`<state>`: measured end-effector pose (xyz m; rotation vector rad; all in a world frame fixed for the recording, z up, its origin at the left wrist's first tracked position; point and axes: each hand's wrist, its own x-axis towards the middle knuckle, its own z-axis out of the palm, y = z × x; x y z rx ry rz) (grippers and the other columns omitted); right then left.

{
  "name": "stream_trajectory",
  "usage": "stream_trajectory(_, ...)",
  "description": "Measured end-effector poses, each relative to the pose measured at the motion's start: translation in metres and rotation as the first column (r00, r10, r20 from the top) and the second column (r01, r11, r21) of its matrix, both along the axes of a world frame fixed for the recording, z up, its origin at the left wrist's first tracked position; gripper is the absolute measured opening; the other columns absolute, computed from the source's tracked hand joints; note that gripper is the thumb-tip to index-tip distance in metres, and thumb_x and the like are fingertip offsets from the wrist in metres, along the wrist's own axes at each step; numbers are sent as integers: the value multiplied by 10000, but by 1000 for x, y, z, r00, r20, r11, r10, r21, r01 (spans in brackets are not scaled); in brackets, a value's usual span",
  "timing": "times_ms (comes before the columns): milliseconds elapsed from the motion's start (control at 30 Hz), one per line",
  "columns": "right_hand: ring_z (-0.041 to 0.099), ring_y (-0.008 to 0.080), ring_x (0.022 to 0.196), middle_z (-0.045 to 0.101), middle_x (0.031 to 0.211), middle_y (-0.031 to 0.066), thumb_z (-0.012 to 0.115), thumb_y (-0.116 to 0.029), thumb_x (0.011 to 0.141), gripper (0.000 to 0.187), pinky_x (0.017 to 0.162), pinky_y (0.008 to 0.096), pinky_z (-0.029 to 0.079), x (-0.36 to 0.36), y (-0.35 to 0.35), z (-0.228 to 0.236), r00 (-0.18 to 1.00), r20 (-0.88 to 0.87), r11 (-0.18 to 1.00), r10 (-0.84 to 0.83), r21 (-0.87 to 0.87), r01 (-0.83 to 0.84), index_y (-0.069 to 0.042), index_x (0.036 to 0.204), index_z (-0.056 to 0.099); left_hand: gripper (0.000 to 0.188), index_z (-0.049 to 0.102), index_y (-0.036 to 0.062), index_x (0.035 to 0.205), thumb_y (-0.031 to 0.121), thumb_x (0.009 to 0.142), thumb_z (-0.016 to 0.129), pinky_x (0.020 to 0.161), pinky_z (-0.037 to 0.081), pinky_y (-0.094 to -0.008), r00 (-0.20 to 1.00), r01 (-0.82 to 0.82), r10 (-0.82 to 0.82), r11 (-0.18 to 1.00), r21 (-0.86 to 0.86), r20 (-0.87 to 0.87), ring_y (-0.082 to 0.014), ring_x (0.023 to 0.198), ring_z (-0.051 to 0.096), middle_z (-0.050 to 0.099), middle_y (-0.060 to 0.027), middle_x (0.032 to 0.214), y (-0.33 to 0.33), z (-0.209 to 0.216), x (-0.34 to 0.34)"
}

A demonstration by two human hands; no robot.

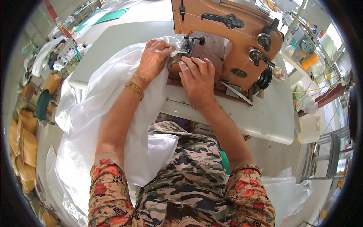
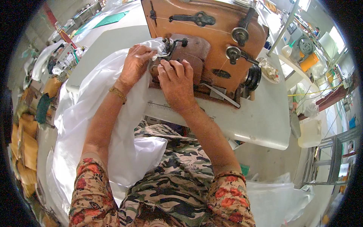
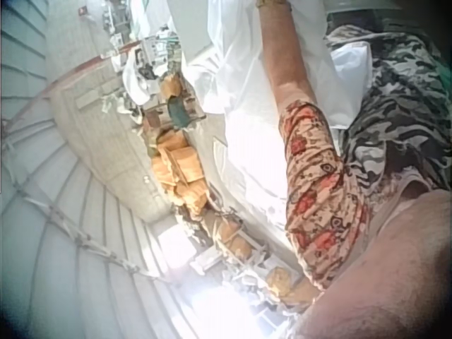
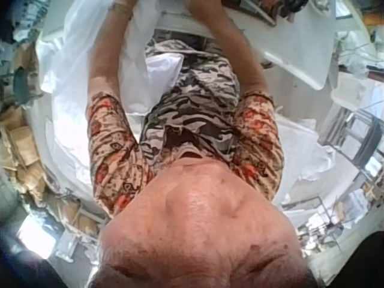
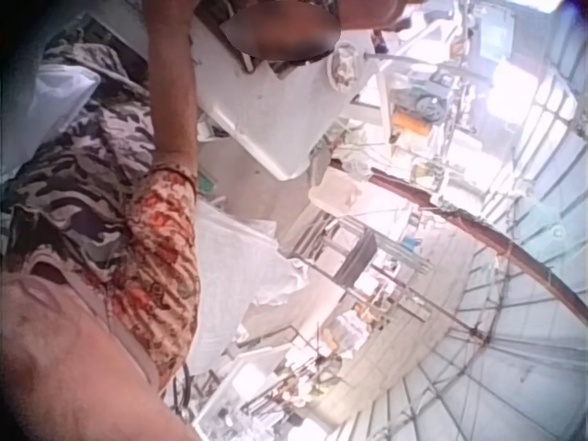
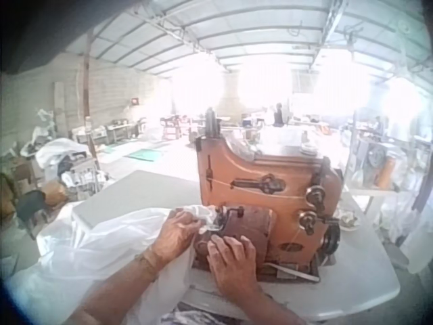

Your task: Sewing large white woven plastic bags using an industrial sewing machine.

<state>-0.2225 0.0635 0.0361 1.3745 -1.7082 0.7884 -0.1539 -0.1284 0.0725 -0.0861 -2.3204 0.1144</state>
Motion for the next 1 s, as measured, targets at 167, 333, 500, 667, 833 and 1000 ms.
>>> stream_trajectory(167,514,248,1191,613,1258,56,658,-171,854,304,1068,523,338,0,0,0,1000,0,1000,4,4,-4,-67,1139,647,271,716,112,1029,40,780,636,1038,404,-420,1000,1,-1,1000,16,-1,-240,1026,622,659,-35,998,1,0,0)
stream_trajectory(333,519,245,1182,614,1259,50,657,-175,858,297,1065,524,339,2,0,0,1000,-8,1000,-15,4,15,-69,1136,652,277,718,106,1033,42,771,652,1039,406,-413,999,32,-32,999,20,-11,-239,1035,619,664,-32,978,-2,-2,0)
stream_trajectory(500,519,243,1189,614,1284,48,663,-169,862,318,1066,506,338,1,-1,-1,1000,-6,1000,-18,6,18,-65,1162,645,261,722,101,1028,43,784,650,1039,408,-411,999,32,-32,998,47,9,-240,1056,609,661,-36,989,1,0,1)
stream_trajectory(667,522,241,1198,621,1298,44,665,-164,868,330,1072,484,337,2,1,1,1000,3,999,-26,33,26,-62,1180,646,257,727,99,1030,53,789,651,1040,410,-409,1000,13,-13,1000,24,3,-240,1059,603,649,-39,981,3,1,1)
stream_trajectory(833,518,244,1203,617,1299,46,665,-158,871,335,1068,486,342,2,0,0,1000,-3,999,-27,35,27,-60,1191,640,275,733,102,1040,48,789,635,1040,417,-411,1000,13,-13,1000,21,-4,-244,1044,606,640,-44,972,1,-1,1)
stream_trajectory(1000,517,247,1201,616,1298,51,664,-154,872,338,1065,487,344,3,1,2,1000,-6,999,-25,34,25,-58,1195,637,258,735,95,1027,57,795,629,1042,415,-412,1000,21,-21,1000,20,9,-245,1047,608,646,-46,968,-1,-1,0)
